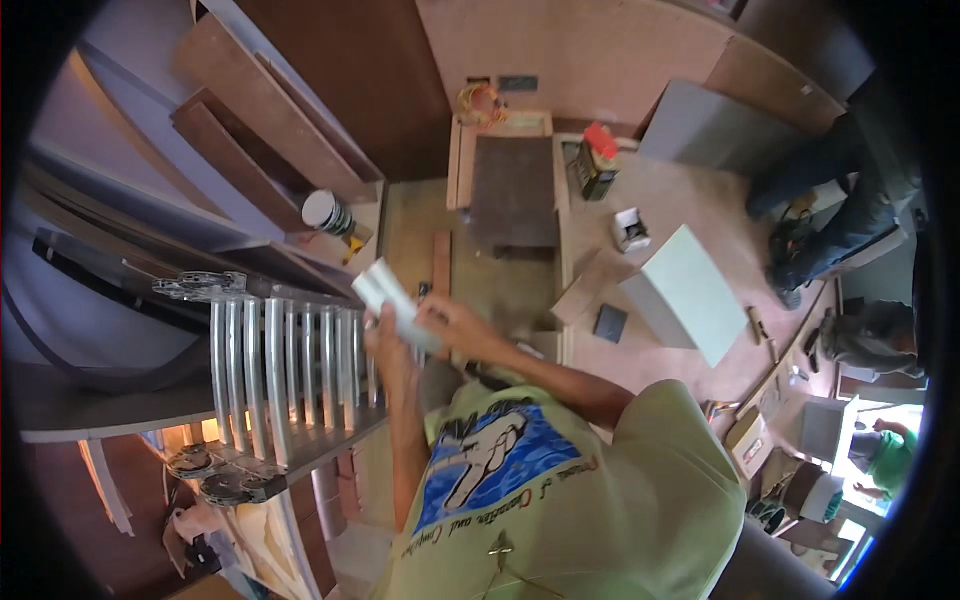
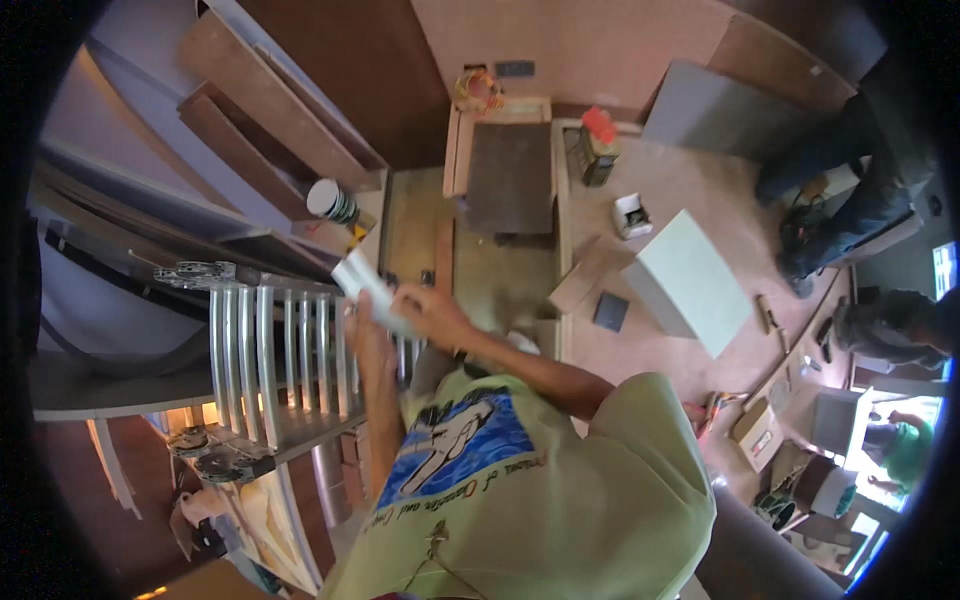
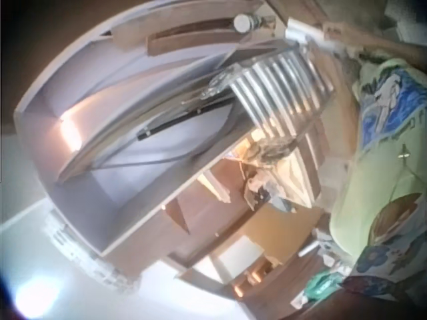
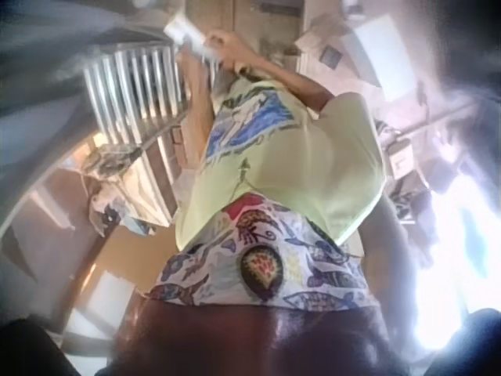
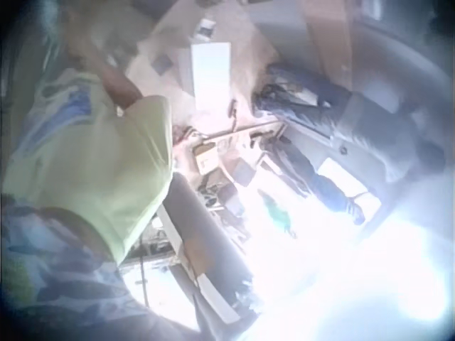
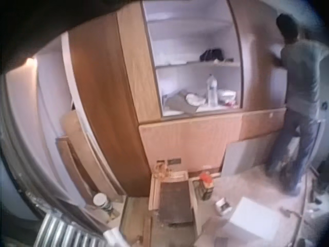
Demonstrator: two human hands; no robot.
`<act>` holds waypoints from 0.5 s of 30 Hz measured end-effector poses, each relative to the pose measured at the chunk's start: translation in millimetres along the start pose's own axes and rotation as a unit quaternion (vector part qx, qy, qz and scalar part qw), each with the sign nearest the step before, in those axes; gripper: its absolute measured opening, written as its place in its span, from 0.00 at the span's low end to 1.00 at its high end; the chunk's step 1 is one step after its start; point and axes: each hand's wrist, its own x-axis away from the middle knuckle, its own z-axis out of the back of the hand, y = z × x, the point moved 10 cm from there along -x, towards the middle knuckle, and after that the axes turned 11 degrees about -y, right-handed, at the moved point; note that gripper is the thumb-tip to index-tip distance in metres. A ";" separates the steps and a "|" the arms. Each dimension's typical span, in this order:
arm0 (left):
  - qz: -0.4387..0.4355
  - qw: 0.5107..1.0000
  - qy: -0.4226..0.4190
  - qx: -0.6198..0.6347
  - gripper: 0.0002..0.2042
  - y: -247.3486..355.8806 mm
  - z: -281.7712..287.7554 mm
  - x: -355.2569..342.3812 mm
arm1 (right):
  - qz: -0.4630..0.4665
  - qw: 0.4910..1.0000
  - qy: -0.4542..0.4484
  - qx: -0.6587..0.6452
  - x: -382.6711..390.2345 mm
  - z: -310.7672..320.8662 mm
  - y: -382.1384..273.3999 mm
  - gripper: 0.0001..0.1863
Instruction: The person cuts white edge banding strips with scissors and applies them to the raw edges of white furniture panels by hand.
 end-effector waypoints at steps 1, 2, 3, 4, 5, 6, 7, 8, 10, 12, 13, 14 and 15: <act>0.004 1.000 0.003 0.002 0.12 -18.6 9.7 -22.6 | -0.037 0.999 0.016 -0.015 -11.1 6.7 21.1 0.10; 0.024 0.999 -0.025 0.026 0.12 -32.8 4.3 -40.4 | -0.077 0.996 0.043 -0.020 -15.3 20.7 35.4 0.09; 0.037 0.996 -0.063 0.059 0.12 -40.4 -14.3 -61.5 | -0.083 0.994 0.063 -0.024 -18.4 38.4 33.3 0.09; 0.051 0.993 -0.089 0.062 0.12 -42.8 -25.5 -73.1 | -0.089 0.992 0.080 -0.029 -21.2 51.8 29.6 0.09; 0.071 0.993 -0.081 0.048 0.12 -45.8 -24.3 -84.7 | -0.095 0.990 0.097 -0.034 -25.5 62.0 25.9 0.09; 0.083 0.993 -0.076 0.039 0.12 -45.7 -28.2 -97.6 | -0.080 0.990 0.116 -0.024 -31.4 76.2 10.8 0.09; 0.096 0.993 -0.064 0.028 0.12 -52.0 -27.4 -111.9 | -0.087 0.987 0.133 -0.018 -38.2 87.6 20.4 0.09; 0.103 0.993 -0.054 0.027 0.12 -57.9 -28.0 -129.9 | -0.095 0.984 0.149 -0.013 -46.8 99.2 38.9 0.09; 0.127 0.988 -0.079 0.034 0.13 -82.0 -27.0 -163.4 | -0.132 0.974 0.176 -0.048 -62.6 112.7 67.6 0.09; 0.174 0.979 -0.091 0.049 0.14 -131.2 -10.9 -202.8 | -0.154 0.965 0.183 -0.108 -87.5 120.8 91.0 0.09; 0.195 0.976 -0.097 0.031 0.13 -147.0 -8.8 -219.3 | -0.165 0.957 0.193 -0.139 -98.6 124.8 109.0 0.10; 0.215 0.971 -0.103 0.013 0.13 -163.0 -8.0 -234.2 | -0.145 0.961 0.182 -0.148 -112.7 127.5 126.2 0.10; 0.240 0.964 -0.116 -0.004 0.12 -179.1 -14.6 -248.5 | -0.148 0.955 0.202 -0.156 -122.5 133.8 142.4 0.10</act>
